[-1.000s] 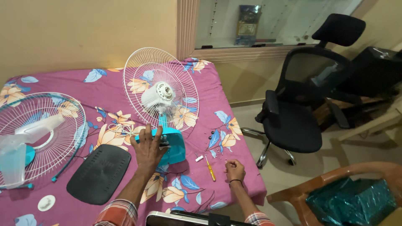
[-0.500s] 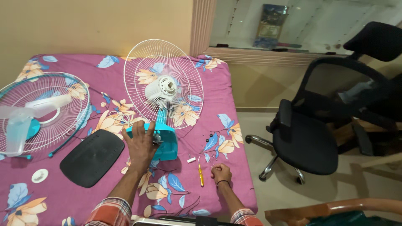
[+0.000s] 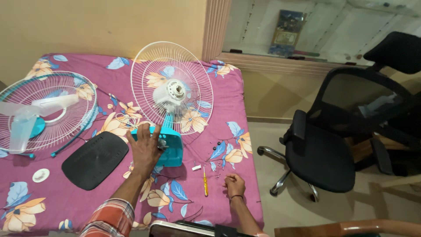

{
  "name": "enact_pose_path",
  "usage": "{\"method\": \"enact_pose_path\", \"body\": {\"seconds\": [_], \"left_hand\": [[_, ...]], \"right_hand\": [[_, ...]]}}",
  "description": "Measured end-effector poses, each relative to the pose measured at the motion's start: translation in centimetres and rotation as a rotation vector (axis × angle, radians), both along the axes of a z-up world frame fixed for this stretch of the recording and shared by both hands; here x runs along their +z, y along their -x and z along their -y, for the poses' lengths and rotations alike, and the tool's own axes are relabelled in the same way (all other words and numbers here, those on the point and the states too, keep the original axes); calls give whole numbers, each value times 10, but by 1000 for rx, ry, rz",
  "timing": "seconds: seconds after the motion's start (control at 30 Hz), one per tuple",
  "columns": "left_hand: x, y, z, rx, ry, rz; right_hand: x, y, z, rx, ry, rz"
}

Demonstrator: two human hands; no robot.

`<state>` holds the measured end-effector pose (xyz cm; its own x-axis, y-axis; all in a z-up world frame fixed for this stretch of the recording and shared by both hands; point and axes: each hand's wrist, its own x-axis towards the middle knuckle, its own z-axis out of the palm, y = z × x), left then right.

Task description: The person assembles a small table fan by attaching the motor housing to the base and securing the front grille. They use a screwdriver to tighten screws and align the components on a floral-patterned table.

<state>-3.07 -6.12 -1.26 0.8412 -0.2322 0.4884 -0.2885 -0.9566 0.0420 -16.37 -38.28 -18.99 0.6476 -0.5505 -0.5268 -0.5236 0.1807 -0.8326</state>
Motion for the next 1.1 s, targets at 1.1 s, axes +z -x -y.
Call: {"method": "enact_pose_path", "body": {"seconds": [1.1], "left_hand": [[-3,-5,-50,-179,95,-61]], "right_hand": [[8,-155,-227,51,-877,349]]}}
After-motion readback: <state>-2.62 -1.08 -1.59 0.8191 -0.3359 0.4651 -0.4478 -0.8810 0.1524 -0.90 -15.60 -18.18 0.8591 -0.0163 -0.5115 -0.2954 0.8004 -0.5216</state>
